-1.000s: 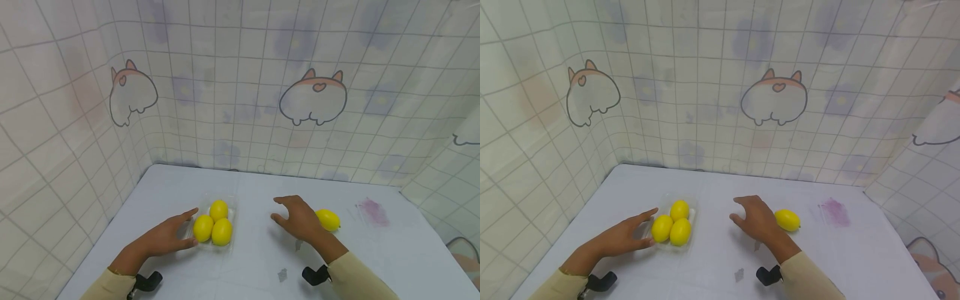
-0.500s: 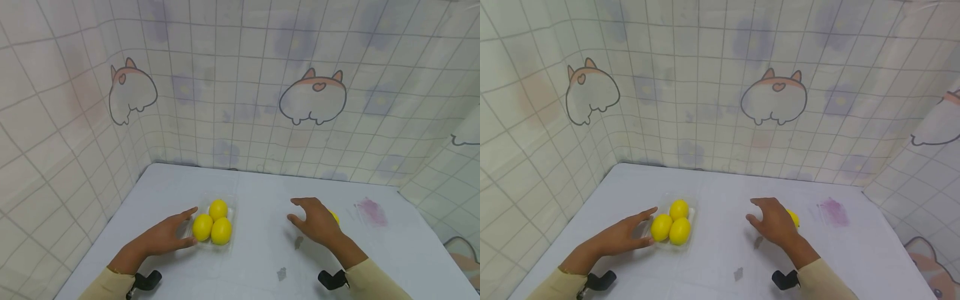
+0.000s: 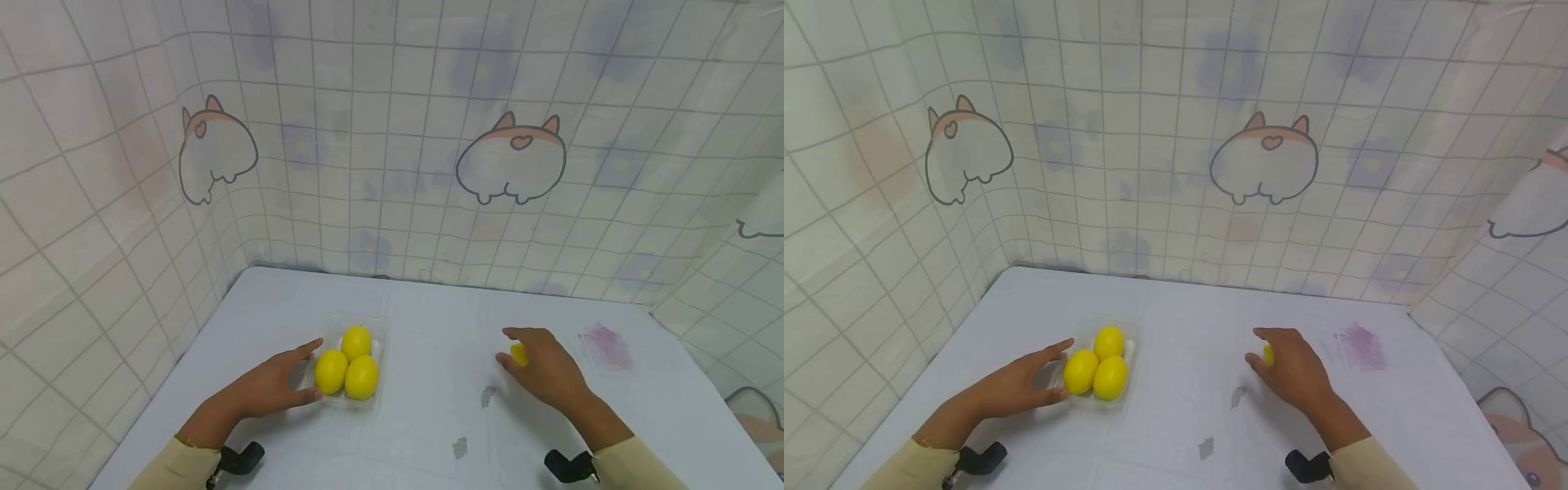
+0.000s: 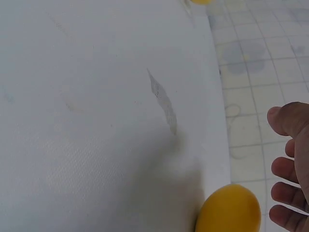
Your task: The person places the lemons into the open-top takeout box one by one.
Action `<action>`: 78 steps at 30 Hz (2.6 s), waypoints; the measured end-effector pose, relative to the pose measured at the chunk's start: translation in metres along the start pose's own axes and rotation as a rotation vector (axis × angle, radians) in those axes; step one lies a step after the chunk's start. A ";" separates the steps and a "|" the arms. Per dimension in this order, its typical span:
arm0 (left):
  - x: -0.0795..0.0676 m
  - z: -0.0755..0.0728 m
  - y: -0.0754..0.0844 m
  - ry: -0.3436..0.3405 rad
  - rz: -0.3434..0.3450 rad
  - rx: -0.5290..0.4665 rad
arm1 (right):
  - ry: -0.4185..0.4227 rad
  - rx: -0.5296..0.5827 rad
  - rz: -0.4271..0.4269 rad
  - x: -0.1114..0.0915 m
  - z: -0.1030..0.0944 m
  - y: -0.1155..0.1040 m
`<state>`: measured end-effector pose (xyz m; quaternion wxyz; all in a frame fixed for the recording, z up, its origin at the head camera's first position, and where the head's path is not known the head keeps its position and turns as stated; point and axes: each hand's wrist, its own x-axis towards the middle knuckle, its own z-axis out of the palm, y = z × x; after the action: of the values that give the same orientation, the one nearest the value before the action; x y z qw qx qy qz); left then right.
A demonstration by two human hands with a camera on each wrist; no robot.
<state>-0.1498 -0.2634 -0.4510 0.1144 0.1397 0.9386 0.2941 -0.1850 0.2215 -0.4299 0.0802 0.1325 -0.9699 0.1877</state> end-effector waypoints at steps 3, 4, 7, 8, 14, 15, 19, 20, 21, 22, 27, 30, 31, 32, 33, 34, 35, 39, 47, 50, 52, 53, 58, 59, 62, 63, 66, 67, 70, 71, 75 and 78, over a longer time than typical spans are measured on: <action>0.000 0.000 0.000 -0.002 -0.002 -0.009 | 0.007 -0.015 0.000 -0.002 0.000 0.008; 0.000 0.000 0.000 -0.003 -0.002 -0.012 | 0.009 -0.018 -0.002 -0.003 -0.001 0.011; 0.000 -0.001 0.000 -0.002 -0.001 -0.019 | 0.019 -0.020 -0.007 -0.005 -0.002 0.019; -0.001 -0.001 0.000 -0.001 0.001 -0.017 | 0.022 -0.016 -0.009 -0.006 -0.003 0.021; -0.001 -0.001 0.000 0.002 0.009 -0.011 | 0.022 0.031 0.002 -0.012 -0.008 0.032; -0.001 -0.001 0.001 0.001 0.009 -0.011 | 0.019 0.037 0.008 -0.013 -0.008 0.033; -0.001 -0.001 0.002 0.001 0.002 -0.008 | 0.004 0.036 0.023 -0.015 -0.009 0.036; -0.001 -0.001 0.002 0.001 0.002 -0.006 | 0.001 0.030 0.023 -0.015 -0.009 0.038; -0.001 -0.001 0.002 0.001 0.001 -0.005 | -0.004 0.023 0.024 -0.015 -0.009 0.039; -0.001 -0.001 0.002 0.002 0.000 -0.004 | -0.007 0.017 0.024 -0.015 -0.008 0.040; -0.001 0.000 0.001 0.002 -0.001 -0.003 | -0.031 -0.003 0.041 -0.015 -0.008 0.045; -0.001 -0.001 0.002 0.001 -0.003 -0.005 | -0.038 -0.006 0.041 -0.016 -0.008 0.046; -0.001 -0.001 0.002 0.001 -0.005 -0.005 | -0.038 -0.006 0.039 -0.016 -0.008 0.046; -0.001 -0.001 0.002 0.001 -0.007 -0.005 | -0.038 -0.006 0.037 -0.017 -0.008 0.046; 0.000 -0.001 0.001 0.001 -0.009 -0.006 | -0.037 -0.006 0.037 -0.017 -0.007 0.047; 0.000 0.000 0.001 0.001 -0.010 -0.008 | -0.036 -0.008 0.037 -0.018 -0.007 0.047; 0.000 0.000 0.001 0.002 -0.012 -0.008 | -0.036 -0.011 0.038 -0.018 -0.007 0.047; 0.000 0.000 0.001 0.002 -0.022 -0.012 | -0.035 -0.029 0.037 -0.019 -0.007 0.046; -0.001 -0.001 0.004 0.002 -0.027 -0.007 | -0.030 -0.050 0.022 -0.021 -0.007 0.047; -0.001 -0.001 0.004 0.002 -0.024 -0.005 | -0.034 -0.051 0.025 -0.022 -0.007 0.048; -0.001 -0.001 0.003 0.002 -0.024 -0.005 | -0.035 -0.050 0.028 -0.022 -0.006 0.048; -0.001 -0.001 0.003 0.002 -0.024 -0.006 | -0.035 -0.050 0.029 -0.022 -0.006 0.049; -0.001 0.000 0.001 0.002 -0.030 -0.008 | -0.042 -0.053 0.033 -0.023 -0.006 0.049; -0.001 0.000 0.001 0.001 -0.030 -0.010 | -0.045 -0.053 0.033 -0.023 -0.006 0.049; -0.001 0.000 0.001 0.001 -0.028 -0.012 | -0.053 -0.061 0.028 -0.022 -0.006 0.051; -0.001 0.000 0.001 0.001 -0.028 -0.013 | -0.055 -0.063 0.025 -0.022 -0.006 0.051; 0.000 0.000 0.000 -0.001 -0.029 -0.016 | -0.067 -0.067 0.028 -0.020 -0.005 0.053; -0.001 0.000 0.000 -0.001 -0.030 -0.016 | -0.073 -0.066 0.030 -0.019 -0.005 0.053; 0.000 0.000 0.000 -0.003 -0.031 -0.016 | -0.089 -0.056 0.039 -0.016 -0.005 0.055; 0.000 0.000 0.000 -0.003 -0.031 -0.015 | -0.095 -0.046 0.040 -0.015 -0.005 0.056; 0.000 0.000 -0.001 -0.002 -0.028 -0.015 | -0.126 0.000 0.031 -0.009 -0.006 0.060; 0.000 0.000 0.000 0.000 -0.029 -0.018 | -0.156 0.034 0.039 -0.007 -0.009 0.062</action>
<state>-0.1495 -0.2638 -0.4510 0.1197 0.1251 0.9379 0.3006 -0.1952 0.2818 -0.4445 -0.0016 0.1292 -0.9723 0.1948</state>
